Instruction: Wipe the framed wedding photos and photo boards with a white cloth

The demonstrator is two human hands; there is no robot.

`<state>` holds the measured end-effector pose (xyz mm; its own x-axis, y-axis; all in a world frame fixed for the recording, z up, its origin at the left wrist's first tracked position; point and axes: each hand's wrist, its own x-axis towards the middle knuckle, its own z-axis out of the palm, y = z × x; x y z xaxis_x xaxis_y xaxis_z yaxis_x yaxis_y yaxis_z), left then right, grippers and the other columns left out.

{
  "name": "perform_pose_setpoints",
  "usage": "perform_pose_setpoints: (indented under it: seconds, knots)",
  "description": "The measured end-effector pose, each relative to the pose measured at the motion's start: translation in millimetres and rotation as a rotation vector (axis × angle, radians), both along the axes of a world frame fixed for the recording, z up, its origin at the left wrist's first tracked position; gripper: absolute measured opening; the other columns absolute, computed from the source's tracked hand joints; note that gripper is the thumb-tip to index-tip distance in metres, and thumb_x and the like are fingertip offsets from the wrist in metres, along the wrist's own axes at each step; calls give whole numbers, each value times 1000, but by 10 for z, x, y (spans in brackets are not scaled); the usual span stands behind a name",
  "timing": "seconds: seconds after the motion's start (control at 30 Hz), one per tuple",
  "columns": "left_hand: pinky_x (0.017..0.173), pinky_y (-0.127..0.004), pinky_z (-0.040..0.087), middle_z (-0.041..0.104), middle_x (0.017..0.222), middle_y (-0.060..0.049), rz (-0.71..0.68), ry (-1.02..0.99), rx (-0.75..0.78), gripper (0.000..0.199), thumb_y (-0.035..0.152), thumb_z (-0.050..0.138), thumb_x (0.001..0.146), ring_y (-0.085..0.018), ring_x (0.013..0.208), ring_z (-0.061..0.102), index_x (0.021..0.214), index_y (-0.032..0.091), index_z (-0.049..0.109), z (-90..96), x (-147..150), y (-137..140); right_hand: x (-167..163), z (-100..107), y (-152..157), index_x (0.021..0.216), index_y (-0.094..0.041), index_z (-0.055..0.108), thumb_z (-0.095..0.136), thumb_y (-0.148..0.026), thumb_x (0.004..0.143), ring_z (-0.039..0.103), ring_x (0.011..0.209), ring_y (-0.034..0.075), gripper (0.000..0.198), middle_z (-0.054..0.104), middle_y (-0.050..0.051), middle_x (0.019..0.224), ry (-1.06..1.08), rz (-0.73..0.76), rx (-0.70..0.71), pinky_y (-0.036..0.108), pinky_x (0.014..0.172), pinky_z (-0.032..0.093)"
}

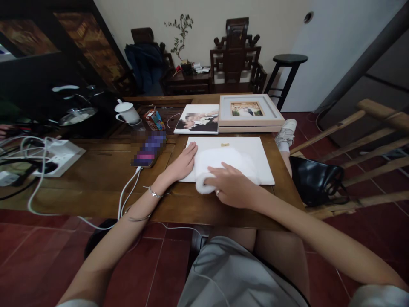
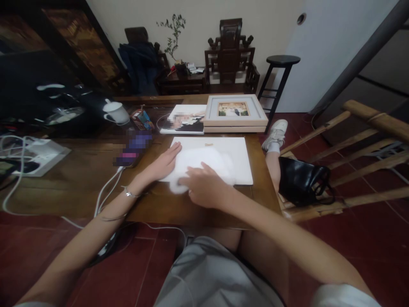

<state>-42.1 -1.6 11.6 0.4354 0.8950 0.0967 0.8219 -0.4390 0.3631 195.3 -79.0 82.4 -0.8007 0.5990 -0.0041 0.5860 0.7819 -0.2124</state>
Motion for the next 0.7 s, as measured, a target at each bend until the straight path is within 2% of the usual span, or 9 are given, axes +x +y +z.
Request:
perform_pose_setpoints:
  seconds: [0.1, 0.2, 0.33, 0.43, 0.53, 0.6, 0.7]
  knots:
    - [126, -47, 15, 24, 165, -20, -3, -25, 6, 61, 34, 25, 101, -26, 155, 18, 153, 2, 33, -14, -2, 7, -40, -68, 273, 125, -19, 66, 47, -3, 83, 44, 143, 29, 48, 55, 17, 148, -4, -109, 5, 55, 120, 25]
    - [126, -48, 16, 25, 164, -20, -3, -61, -6, 64, 39, 25, 102, -28, 154, 20, 153, 1, 35, -11, -5, 10, -129, -123, 507, 132, -17, 61, 45, -2, 85, 37, 147, 31, 52, 55, 17, 147, -11, -156, 37, 59, 120, 22]
    - [126, -43, 20, 36, 161, -14, 86, -200, -33, 69, 52, 23, 103, -27, 151, 31, 152, 7, 42, 44, 2, -2, -301, -128, 633, 135, -11, 57, 42, -2, 86, 31, 149, 38, 52, 48, 19, 153, -30, -208, 100, 67, 117, 20]
    - [125, -42, 24, 41, 159, -9, 194, -373, -55, 67, 54, 23, 103, -26, 148, 38, 151, 12, 46, 105, 19, -21, -393, -106, 575, 131, -13, 61, 43, -1, 85, 32, 148, 37, 51, 47, 16, 155, -22, -97, 71, 68, 116, 22]
    - [125, -44, 23, 42, 158, -9, 282, -528, -38, 66, 53, 22, 104, -26, 148, 37, 150, 12, 47, 150, 43, -36, -385, -94, 421, 123, -16, 65, 45, 0, 83, 35, 147, 32, 48, 54, 15, 149, 5, 82, 19, 65, 117, 22]
    - [124, -44, 24, 43, 157, -12, 311, -605, -24, 68, 53, 21, 105, -26, 148, 38, 149, 9, 47, 162, 60, -41, -325, -87, 293, 118, -17, 66, 46, 1, 81, 41, 144, 30, 46, 61, 14, 141, 43, 180, 3, 63, 117, 24]
    - [123, -43, 27, 45, 155, -14, 297, -611, -9, 70, 54, 20, 105, -26, 146, 40, 148, 8, 49, 158, 88, -50, -199, -40, 119, 106, -21, 69, 49, 0, 78, 56, 129, 27, 40, 69, 10, 126, 98, 301, -19, 56, 112, 33]
